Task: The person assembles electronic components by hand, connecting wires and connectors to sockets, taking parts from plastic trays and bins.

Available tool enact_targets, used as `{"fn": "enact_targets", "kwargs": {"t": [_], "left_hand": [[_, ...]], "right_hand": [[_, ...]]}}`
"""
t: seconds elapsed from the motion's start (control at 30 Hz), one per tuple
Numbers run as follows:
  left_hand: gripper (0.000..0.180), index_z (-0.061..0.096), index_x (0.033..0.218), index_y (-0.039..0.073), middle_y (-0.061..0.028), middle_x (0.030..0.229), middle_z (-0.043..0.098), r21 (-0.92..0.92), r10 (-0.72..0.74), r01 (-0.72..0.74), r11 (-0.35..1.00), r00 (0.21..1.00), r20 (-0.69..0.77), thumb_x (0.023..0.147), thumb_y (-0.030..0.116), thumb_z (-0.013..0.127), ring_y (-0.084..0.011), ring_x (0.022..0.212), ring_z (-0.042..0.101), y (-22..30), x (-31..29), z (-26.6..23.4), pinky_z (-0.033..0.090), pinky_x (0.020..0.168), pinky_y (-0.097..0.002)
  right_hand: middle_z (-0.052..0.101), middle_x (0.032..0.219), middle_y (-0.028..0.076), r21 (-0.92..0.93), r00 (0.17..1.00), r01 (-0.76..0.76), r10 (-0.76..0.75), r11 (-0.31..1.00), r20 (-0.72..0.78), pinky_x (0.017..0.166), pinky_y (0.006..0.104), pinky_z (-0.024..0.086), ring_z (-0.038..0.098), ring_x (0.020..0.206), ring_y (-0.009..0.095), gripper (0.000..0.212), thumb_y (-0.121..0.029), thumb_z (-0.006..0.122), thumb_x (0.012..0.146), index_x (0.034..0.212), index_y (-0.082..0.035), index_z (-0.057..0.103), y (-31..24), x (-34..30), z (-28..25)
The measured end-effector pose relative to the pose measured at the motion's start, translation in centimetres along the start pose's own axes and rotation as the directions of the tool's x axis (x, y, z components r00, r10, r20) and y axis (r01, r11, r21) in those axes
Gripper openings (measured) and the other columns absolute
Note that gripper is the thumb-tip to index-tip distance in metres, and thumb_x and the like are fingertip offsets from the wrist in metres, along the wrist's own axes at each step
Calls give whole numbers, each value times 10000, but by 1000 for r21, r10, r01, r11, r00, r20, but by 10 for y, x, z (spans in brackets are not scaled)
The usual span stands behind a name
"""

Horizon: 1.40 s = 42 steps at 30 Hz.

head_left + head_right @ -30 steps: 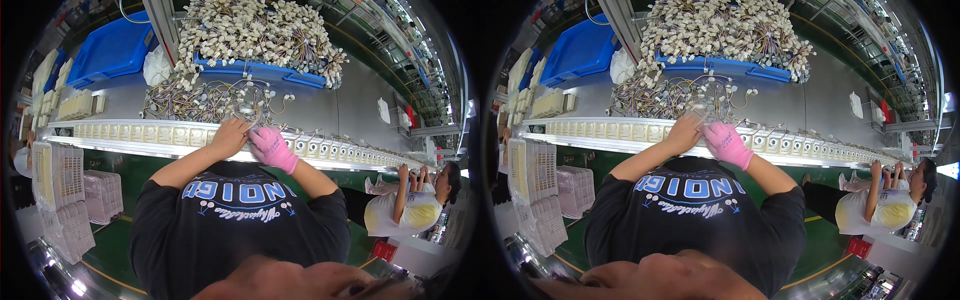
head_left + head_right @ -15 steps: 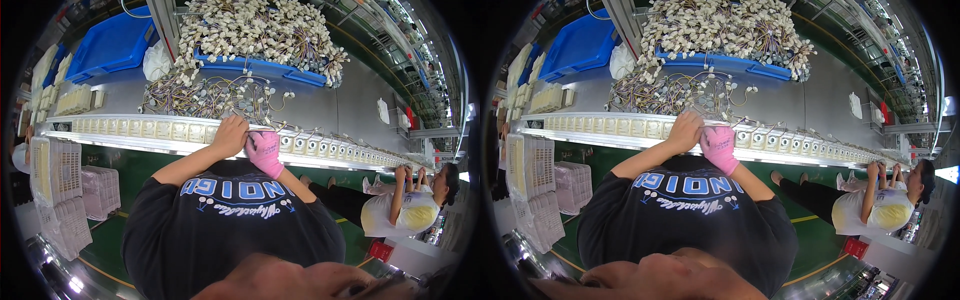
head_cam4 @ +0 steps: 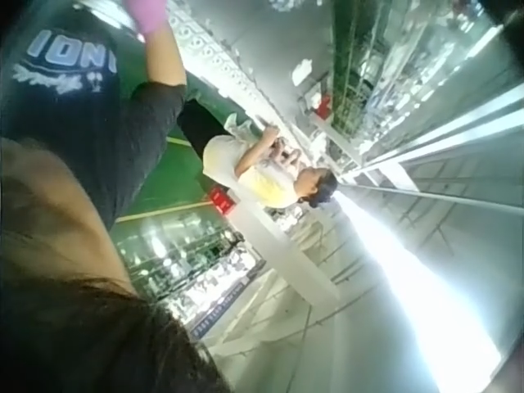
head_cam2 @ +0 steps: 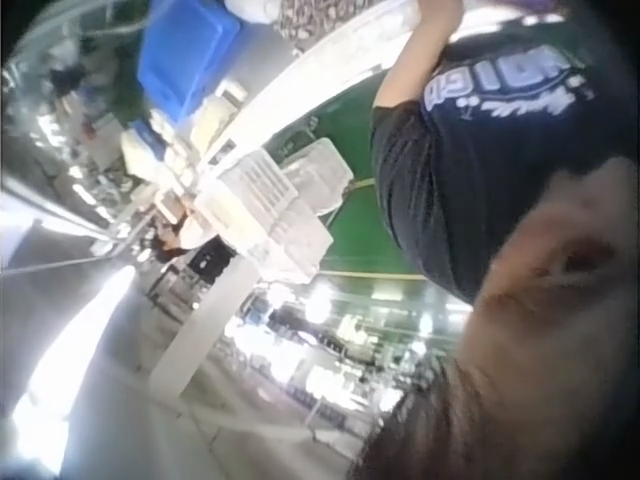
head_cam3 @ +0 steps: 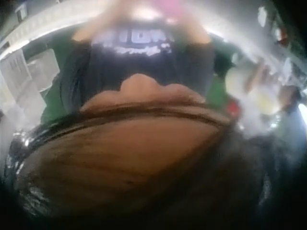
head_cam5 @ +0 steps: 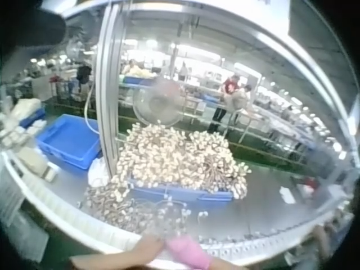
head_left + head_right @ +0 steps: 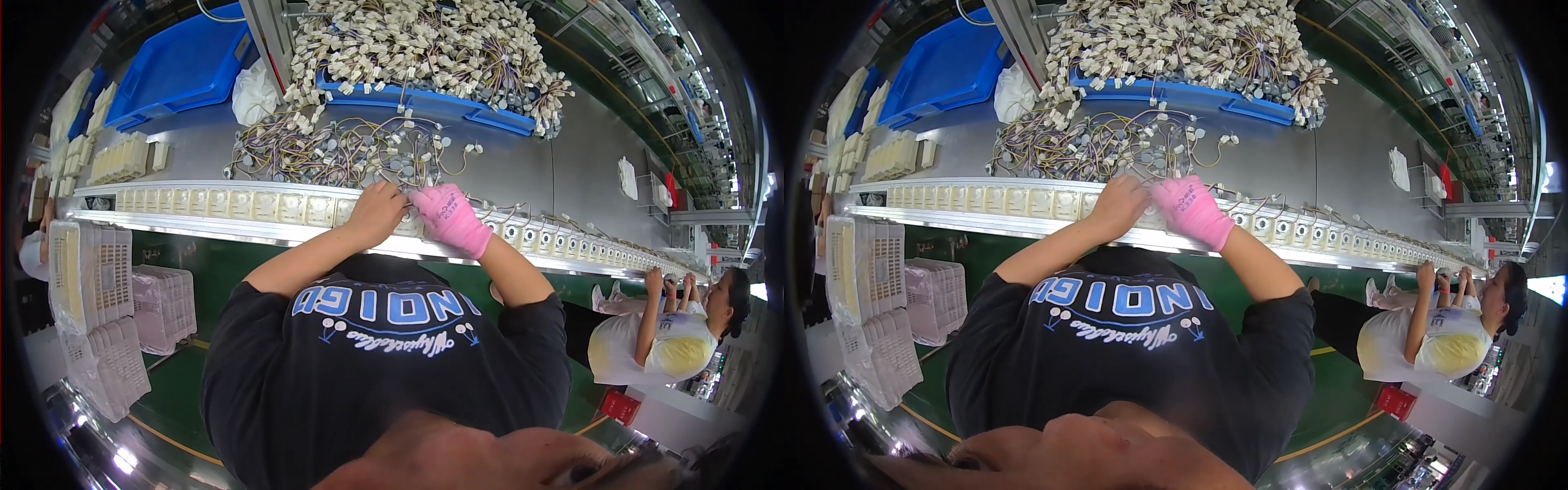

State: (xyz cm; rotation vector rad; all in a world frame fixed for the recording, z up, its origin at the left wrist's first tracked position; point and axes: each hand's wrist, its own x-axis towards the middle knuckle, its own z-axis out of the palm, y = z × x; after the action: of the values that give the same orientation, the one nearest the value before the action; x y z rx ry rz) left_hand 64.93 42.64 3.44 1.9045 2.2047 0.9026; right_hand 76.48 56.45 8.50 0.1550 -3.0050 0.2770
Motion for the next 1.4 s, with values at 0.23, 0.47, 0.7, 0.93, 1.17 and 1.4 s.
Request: {"fn": "enact_targets", "kwargs": {"t": [0.23, 0.47, 0.7, 0.93, 1.17, 1.4], "left_hand": [[145, 596, 830, 57, -83, 836, 518, -29, 25, -26, 999, 999, -31, 754, 179, 612, -265, 858, 489, -3, -2, 1, 392, 741, -380], [136, 586, 841, 69, -85, 848, 512, -15, -57, 56, 998, 997, -46, 755, 173, 605, -264, 879, 485, 5, 0, -3, 385, 753, -385], [120, 595, 819, 66, -84, 846, 513, -71, -102, 100, 992, 995, -21, 735, 151, 594, -255, 882, 484, 5, 1, -1, 376, 743, -380], [93, 617, 730, 80, -66, 819, 537, -92, -218, 211, 973, 973, -77, 662, 137, 592, -246, 878, 491, 11, 4, 2, 373, 746, -377], [110, 625, 758, 86, -55, 843, 540, -128, -289, 285, 950, 957, -11, 666, 129, 582, -243, 894, 490, 19, 6, -3, 364, 770, -387], [174, 603, 849, 64, -97, 918, 520, -84, -192, 189, 978, 981, -19, 686, 108, 561, -265, 938, 474, 13, -2, 1, 364, 784, -391]], "right_hand": [[599, 768, 135, 89, 936, -205, 169, 975, 309, 648, 396, 446, 600, 733, 308, 302, -128, 516, 771, 1057, -69, 442, -12, 6, -19], [611, 734, 170, -85, 854, -239, 251, 967, 456, 692, 435, 452, 611, 718, 348, 270, -191, 572, 743, 913, -14, 459, -11, 15, -22], [611, 773, 175, 176, 897, -408, 358, 896, 258, 671, 436, 428, 611, 750, 313, 186, -221, 511, 774, 833, -46, 509, -8, 13, -8], [604, 728, 80, -177, 908, -119, 179, 977, 379, 700, 391, 372, 600, 740, 250, 116, -191, 533, 749, 839, -117, 530, -20, 24, -15], [589, 736, 66, -177, 921, -72, 133, 982, 366, 755, 404, 331, 577, 757, 251, 148, -222, 592, 721, 814, -133, 519, -9, 24, -13], [577, 697, 73, -123, 946, -69, 104, 990, 307, 766, 401, 326, 573, 747, 262, 111, -214, 570, 737, 785, -127, 521, -6, 16, -19]]}}
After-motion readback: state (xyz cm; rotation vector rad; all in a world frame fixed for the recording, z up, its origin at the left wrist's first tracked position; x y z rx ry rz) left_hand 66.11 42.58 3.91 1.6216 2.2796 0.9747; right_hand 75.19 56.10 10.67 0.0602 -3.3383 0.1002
